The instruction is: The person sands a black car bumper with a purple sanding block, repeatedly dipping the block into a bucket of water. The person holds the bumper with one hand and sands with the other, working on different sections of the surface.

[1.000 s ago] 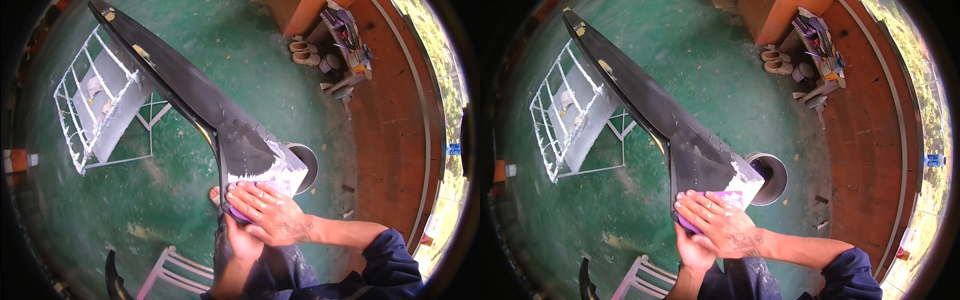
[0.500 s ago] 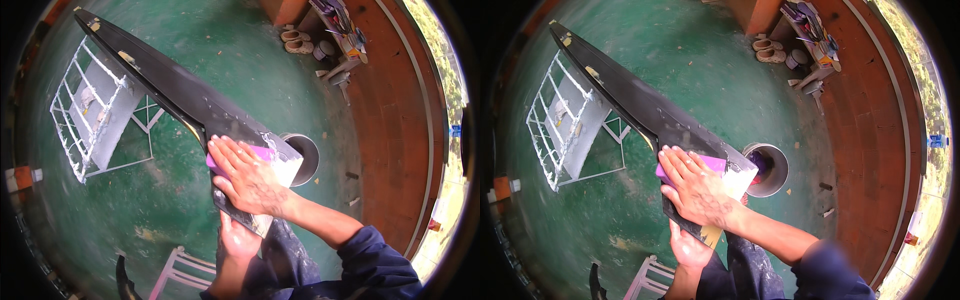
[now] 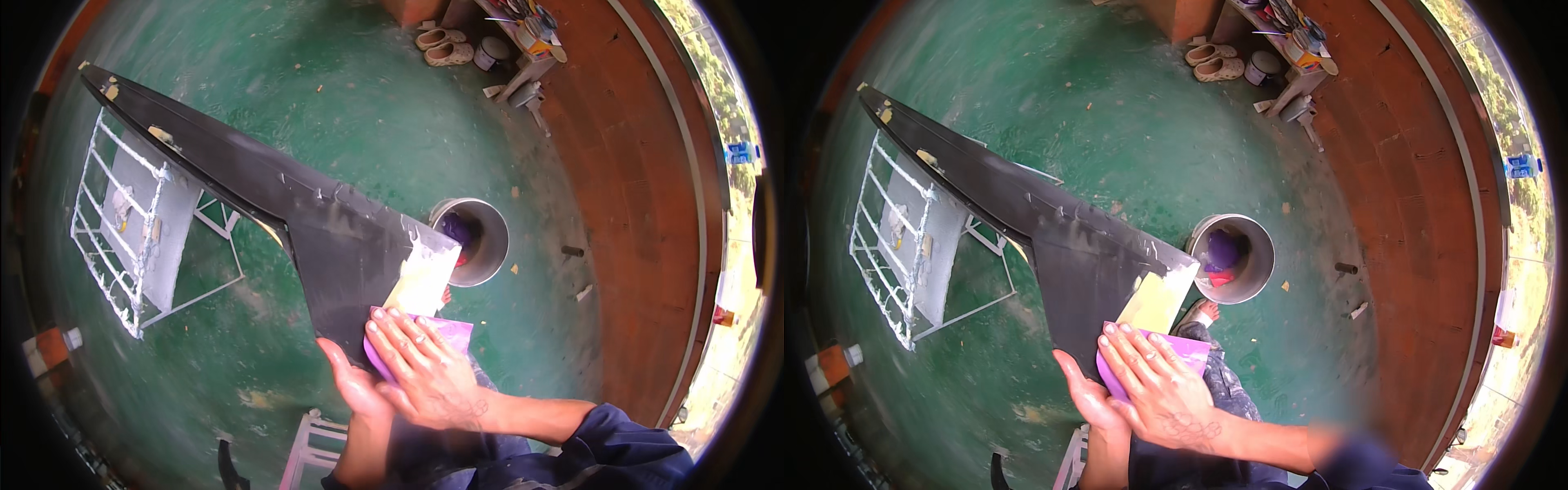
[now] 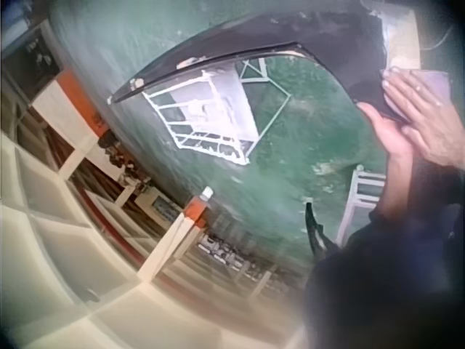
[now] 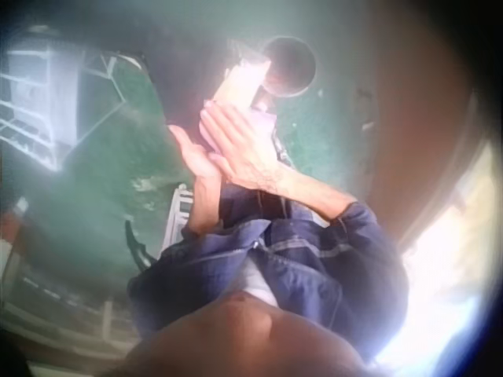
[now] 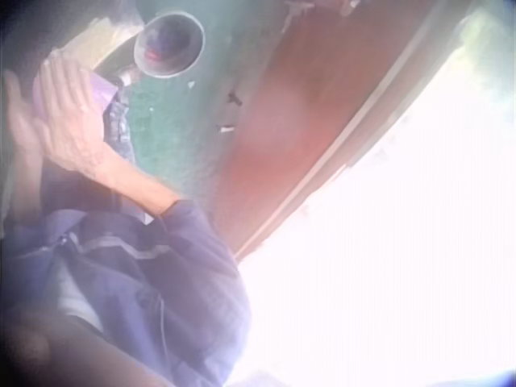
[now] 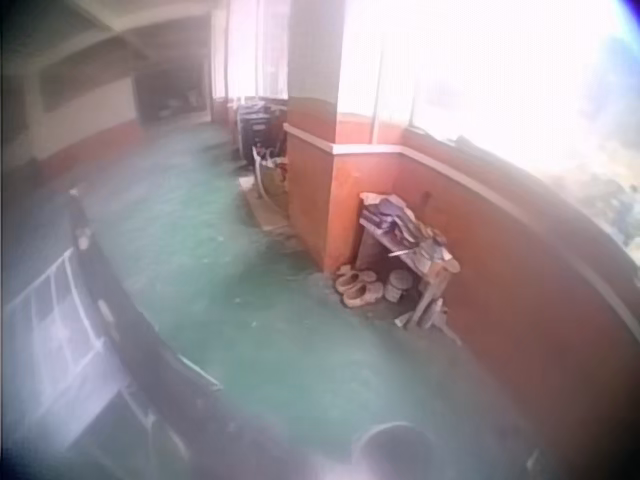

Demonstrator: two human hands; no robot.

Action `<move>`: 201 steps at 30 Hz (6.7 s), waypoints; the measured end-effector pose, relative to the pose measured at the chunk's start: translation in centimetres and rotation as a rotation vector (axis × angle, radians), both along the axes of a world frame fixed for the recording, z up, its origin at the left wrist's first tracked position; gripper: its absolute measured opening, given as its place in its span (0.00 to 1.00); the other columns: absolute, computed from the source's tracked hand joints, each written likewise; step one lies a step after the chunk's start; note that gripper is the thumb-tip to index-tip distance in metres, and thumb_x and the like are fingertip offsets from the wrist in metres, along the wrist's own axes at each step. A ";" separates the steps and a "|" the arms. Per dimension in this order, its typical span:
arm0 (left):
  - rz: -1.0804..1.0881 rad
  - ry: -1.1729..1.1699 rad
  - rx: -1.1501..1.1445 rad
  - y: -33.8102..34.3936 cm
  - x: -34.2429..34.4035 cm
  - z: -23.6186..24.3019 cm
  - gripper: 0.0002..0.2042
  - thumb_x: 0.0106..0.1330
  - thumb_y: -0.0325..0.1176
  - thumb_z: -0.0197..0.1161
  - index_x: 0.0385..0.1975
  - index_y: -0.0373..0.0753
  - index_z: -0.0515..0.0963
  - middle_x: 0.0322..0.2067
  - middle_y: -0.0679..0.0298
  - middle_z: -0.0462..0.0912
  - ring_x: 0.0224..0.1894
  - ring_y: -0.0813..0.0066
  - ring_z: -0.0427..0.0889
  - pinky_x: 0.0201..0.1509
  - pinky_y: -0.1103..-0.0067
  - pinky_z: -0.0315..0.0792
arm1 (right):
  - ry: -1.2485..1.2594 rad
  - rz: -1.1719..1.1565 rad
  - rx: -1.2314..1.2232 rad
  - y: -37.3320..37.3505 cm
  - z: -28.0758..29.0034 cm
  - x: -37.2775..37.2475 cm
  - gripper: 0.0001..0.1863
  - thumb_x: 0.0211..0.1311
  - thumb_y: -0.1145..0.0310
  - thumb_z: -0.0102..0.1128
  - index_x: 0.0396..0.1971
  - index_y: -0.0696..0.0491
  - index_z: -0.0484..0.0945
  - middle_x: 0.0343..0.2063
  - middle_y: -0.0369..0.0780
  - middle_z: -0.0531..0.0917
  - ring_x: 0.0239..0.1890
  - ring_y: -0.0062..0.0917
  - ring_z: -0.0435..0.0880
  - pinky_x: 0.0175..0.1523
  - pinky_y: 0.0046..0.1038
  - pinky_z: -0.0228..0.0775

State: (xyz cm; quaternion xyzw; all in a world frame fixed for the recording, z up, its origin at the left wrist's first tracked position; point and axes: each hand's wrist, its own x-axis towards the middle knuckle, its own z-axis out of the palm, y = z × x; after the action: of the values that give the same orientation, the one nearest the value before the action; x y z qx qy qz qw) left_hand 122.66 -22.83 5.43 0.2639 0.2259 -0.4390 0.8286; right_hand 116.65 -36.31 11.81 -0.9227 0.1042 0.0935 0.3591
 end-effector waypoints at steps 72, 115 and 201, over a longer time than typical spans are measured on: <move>-0.212 0.071 0.045 -0.3 1.8 2.2 0.46 0.71 0.77 0.49 0.78 0.46 0.63 0.74 0.71 0.72 0.75 0.65 0.70 0.79 0.58 0.64 | -0.570 -0.853 0.207 -4.8 -8.8 3.7 0.36 0.82 0.53 0.43 0.81 0.58 0.57 0.82 0.50 0.56 0.86 0.44 0.49 0.86 0.49 0.38; -0.196 0.102 0.035 0.8 1.4 0.3 0.49 0.70 0.79 0.45 0.82 0.51 0.58 0.83 0.72 0.57 0.83 0.65 0.53 0.85 0.59 0.52 | -0.139 -0.584 -0.290 -3.4 -6.3 4.5 0.40 0.81 0.48 0.49 0.78 0.65 0.59 0.79 0.55 0.62 0.82 0.45 0.58 0.85 0.44 0.49; -0.216 -0.065 0.516 -0.8 1.7 3.2 0.36 0.82 0.63 0.49 0.76 0.39 0.64 0.73 0.62 0.72 0.74 0.62 0.71 0.77 0.65 0.67 | -0.594 -0.843 0.476 2.0 -5.9 2.0 0.49 0.81 0.34 0.28 0.84 0.60 0.41 0.85 0.54 0.40 0.87 0.43 0.35 0.85 0.47 0.23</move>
State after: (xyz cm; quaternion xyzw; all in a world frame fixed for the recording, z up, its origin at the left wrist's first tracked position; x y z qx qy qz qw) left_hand 124.35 -23.67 8.66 0.5028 0.2739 -0.4441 0.6891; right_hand 118.60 -34.27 5.86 -0.6818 0.3341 -0.3004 0.5774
